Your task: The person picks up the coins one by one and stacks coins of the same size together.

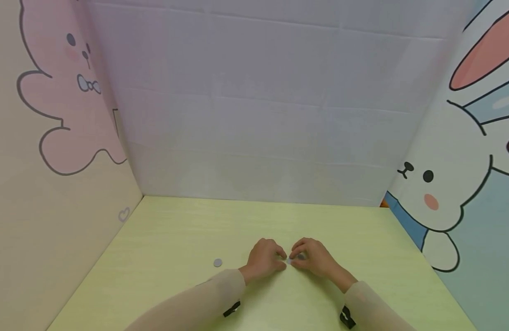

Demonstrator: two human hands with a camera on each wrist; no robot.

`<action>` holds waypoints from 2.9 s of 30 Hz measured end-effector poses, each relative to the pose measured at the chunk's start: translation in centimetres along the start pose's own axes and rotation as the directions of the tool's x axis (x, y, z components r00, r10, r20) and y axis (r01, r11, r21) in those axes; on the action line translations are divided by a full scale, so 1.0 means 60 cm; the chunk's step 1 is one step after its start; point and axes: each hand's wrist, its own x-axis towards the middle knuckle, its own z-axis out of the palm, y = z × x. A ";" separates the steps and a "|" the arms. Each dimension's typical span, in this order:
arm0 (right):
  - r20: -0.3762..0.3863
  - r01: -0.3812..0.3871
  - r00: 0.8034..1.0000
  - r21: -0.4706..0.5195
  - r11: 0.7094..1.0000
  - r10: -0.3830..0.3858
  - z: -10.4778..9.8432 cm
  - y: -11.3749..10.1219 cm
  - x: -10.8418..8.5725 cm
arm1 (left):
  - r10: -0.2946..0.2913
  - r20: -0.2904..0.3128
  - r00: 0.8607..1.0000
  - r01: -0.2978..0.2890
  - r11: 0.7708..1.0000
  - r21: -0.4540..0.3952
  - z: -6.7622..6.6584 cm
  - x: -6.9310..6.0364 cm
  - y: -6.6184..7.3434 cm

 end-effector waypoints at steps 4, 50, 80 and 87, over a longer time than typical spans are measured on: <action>0.001 0.004 1.000 -0.001 1.000 -0.004 0.000 -0.001 0.000 | -0.018 -0.010 1.000 0.018 1.000 -0.009 0.003 0.003 0.002; -0.006 -0.026 1.000 -0.033 0.999 0.025 -0.033 0.018 -0.016 | -0.062 -0.088 0.994 0.060 0.998 -0.029 0.019 0.014 0.008; 0.003 -0.099 0.995 -0.021 0.995 0.099 -0.035 0.029 -0.022 | -0.073 -0.089 0.993 0.070 0.997 -0.027 0.022 0.015 0.006; 0.008 -0.072 0.997 -0.056 0.996 0.073 -0.036 0.026 -0.019 | -0.081 -0.087 0.993 0.078 0.996 -0.034 0.019 0.012 0.008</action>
